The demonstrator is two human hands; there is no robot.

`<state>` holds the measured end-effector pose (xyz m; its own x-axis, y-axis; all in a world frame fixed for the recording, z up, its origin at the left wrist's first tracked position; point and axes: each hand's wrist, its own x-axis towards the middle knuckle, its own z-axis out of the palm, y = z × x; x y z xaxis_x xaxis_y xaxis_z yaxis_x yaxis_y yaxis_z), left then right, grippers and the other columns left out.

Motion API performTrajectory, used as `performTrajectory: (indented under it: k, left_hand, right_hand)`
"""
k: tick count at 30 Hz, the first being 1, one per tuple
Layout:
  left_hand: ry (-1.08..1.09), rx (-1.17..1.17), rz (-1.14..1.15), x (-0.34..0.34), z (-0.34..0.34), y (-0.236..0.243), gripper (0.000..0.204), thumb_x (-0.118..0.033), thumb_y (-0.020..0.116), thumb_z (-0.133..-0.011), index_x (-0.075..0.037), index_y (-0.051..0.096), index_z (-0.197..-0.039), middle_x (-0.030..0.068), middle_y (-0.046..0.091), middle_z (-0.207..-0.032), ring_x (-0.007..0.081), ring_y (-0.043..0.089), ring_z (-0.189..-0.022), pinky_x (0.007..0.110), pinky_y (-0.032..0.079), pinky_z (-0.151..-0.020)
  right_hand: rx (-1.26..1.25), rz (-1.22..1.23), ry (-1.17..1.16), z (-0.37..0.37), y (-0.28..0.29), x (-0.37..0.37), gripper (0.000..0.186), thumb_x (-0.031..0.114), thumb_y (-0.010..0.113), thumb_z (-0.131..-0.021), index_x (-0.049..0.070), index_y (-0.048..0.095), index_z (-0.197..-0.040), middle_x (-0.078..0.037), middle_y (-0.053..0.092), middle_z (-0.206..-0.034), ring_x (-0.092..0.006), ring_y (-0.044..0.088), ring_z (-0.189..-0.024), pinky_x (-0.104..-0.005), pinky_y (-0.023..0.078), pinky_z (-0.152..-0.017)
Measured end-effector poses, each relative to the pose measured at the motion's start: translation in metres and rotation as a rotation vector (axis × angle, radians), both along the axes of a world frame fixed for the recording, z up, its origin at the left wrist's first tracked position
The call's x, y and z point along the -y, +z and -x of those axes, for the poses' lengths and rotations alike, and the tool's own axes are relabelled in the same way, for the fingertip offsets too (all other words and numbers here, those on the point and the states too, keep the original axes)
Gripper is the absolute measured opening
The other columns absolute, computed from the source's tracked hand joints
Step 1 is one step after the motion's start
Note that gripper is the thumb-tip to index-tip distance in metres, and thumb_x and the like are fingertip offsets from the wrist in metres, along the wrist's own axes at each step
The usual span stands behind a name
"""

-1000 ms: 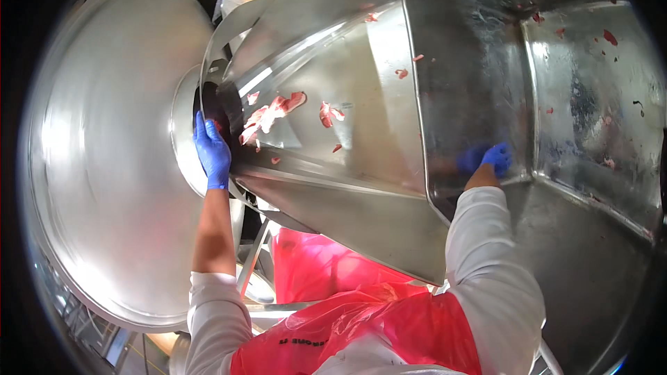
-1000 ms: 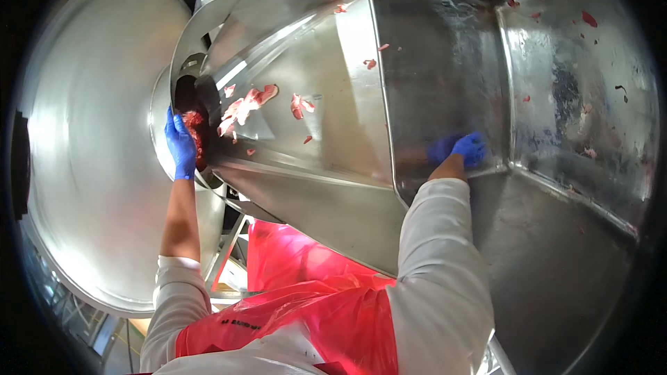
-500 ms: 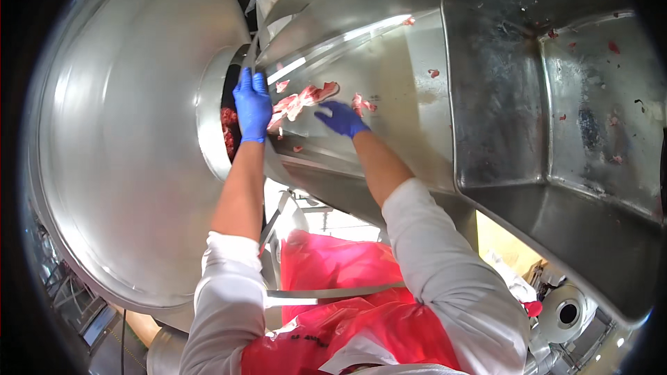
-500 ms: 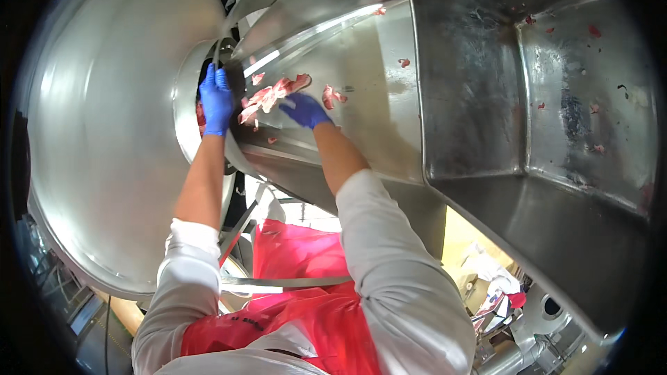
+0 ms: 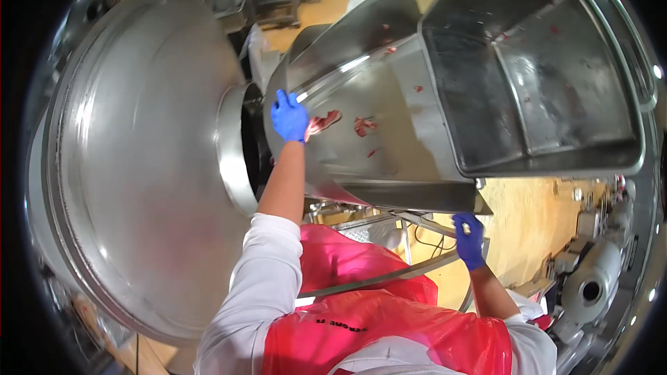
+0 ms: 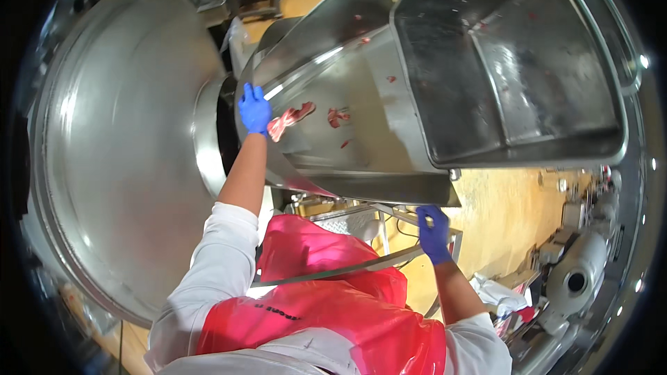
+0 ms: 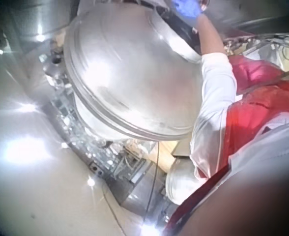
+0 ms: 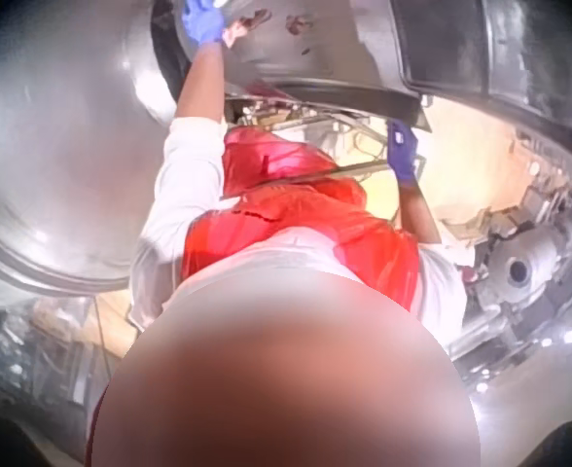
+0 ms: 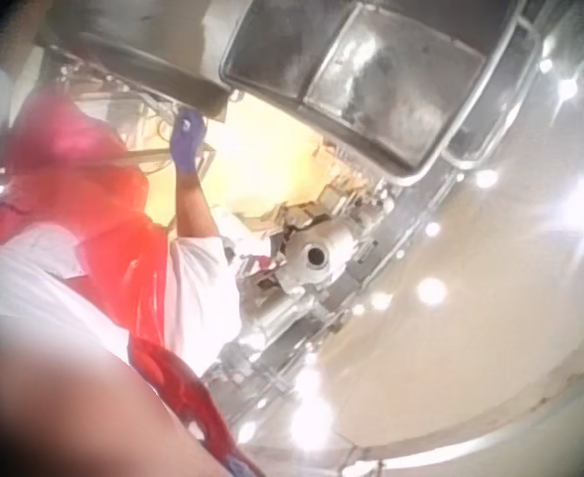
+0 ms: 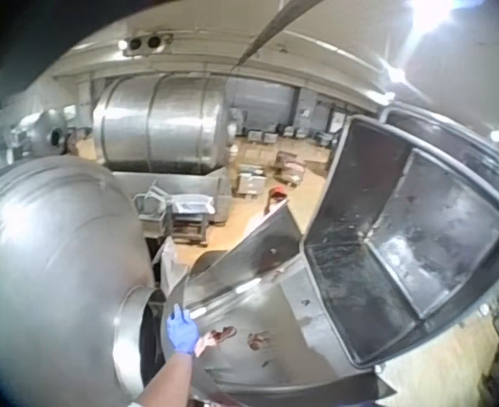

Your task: The person stands at a processing station in a meat processing facility and loads raw meat from a large metal bin into a hopper. They use their gloved hands to push the meat into the machine and scrape the bin to ensure all contents are transferred. Other workers are visible in the background moving carts and handling similar materials.

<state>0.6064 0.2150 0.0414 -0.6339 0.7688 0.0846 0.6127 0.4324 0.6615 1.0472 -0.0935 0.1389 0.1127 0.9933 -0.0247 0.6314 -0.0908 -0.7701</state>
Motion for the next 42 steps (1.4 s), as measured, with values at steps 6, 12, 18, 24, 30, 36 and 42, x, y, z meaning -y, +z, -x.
performTrajectory:
  k: [6,12,18,24,30,36,42]
  left_hand:
    - [-0.058,0.019,-0.003,-0.02,0.006,-0.032,0.057,-0.049,0.041,-0.099,-0.016,0.048,-0.144,0.0311,0.053,-0.135,0.0504,0.054,-0.12,0.054,0.045,-0.101]
    - [-0.407,-0.231,-0.38,-0.032,0.029,-0.095,0.044,-0.028,0.045,-0.099,0.006,0.059,-0.122,0.0318,0.062,-0.12,0.0475,0.06,-0.106,0.049,0.047,-0.097]
    - [-0.318,-0.487,0.326,-0.019,0.054,-0.031,0.079,-0.063,0.045,-0.096,-0.009,0.037,-0.153,0.023,0.048,-0.146,0.0351,0.041,-0.14,0.054,0.032,-0.115]
    - [-0.745,-0.994,0.498,0.135,-0.08,0.069,0.069,-0.068,0.046,-0.091,-0.023,0.054,-0.143,0.0163,0.028,-0.161,0.041,0.013,-0.152,0.075,0.013,-0.111]
    - [-1.05,-1.079,0.364,0.168,-0.097,0.047,0.046,-0.051,0.048,-0.092,-0.017,0.078,-0.102,0.0103,0.069,-0.12,0.0301,0.055,-0.123,0.067,0.01,-0.118]
    - [-1.328,-1.208,0.268,0.153,-0.091,0.036,0.043,-0.045,0.046,-0.095,-0.02,0.071,-0.119,0.0069,0.051,-0.146,0.0338,0.03,-0.146,0.066,-0.001,-0.12]
    - [-1.37,-1.165,0.407,0.149,-0.093,0.034,0.042,-0.048,0.045,-0.097,-0.024,0.072,-0.118,0.0042,0.051,-0.145,0.03,0.033,-0.144,0.064,0.0,-0.12]
  right_hand:
    - [0.558,-0.14,-0.382,-0.119,-0.058,0.154,0.073,0.012,0.082,-0.073,0.006,0.049,-0.138,-0.019,0.055,-0.127,-0.0374,0.054,-0.115,-0.045,0.046,-0.099]
    - [0.276,0.043,-0.712,-0.148,-0.133,0.217,0.061,0.031,0.082,-0.075,0.009,0.059,-0.127,-0.019,0.068,-0.11,-0.0388,0.066,-0.1,-0.0443,0.053,-0.086]
    - [0.23,0.344,-0.706,-0.167,-0.116,0.254,0.053,0.056,0.08,-0.07,0.013,0.07,-0.1,-0.015,0.071,-0.086,-0.0346,0.07,-0.081,-0.0416,0.055,-0.073]
    - [0.207,0.163,-0.706,-0.174,-0.128,0.262,0.055,0.064,0.078,-0.067,0.014,0.07,-0.087,-0.011,0.069,-0.078,-0.0325,0.068,-0.073,-0.0426,0.053,-0.066]
    - [0.252,0.188,-0.67,-0.178,-0.134,0.263,0.055,0.067,0.075,-0.069,0.015,0.071,-0.086,-0.011,0.069,-0.077,-0.0326,0.068,-0.073,-0.0431,0.053,-0.065]
    - [0.207,0.255,-0.552,-0.186,-0.123,0.26,0.052,0.061,0.072,-0.074,0.015,0.069,-0.097,-0.013,0.066,-0.097,-0.0334,0.064,-0.095,-0.045,0.051,-0.081]
    - [0.497,0.093,-0.464,-0.19,-0.15,0.262,0.05,0.051,0.076,-0.071,0.011,0.068,-0.1,-0.013,0.063,-0.101,-0.0315,0.058,-0.103,-0.0451,0.043,-0.095]
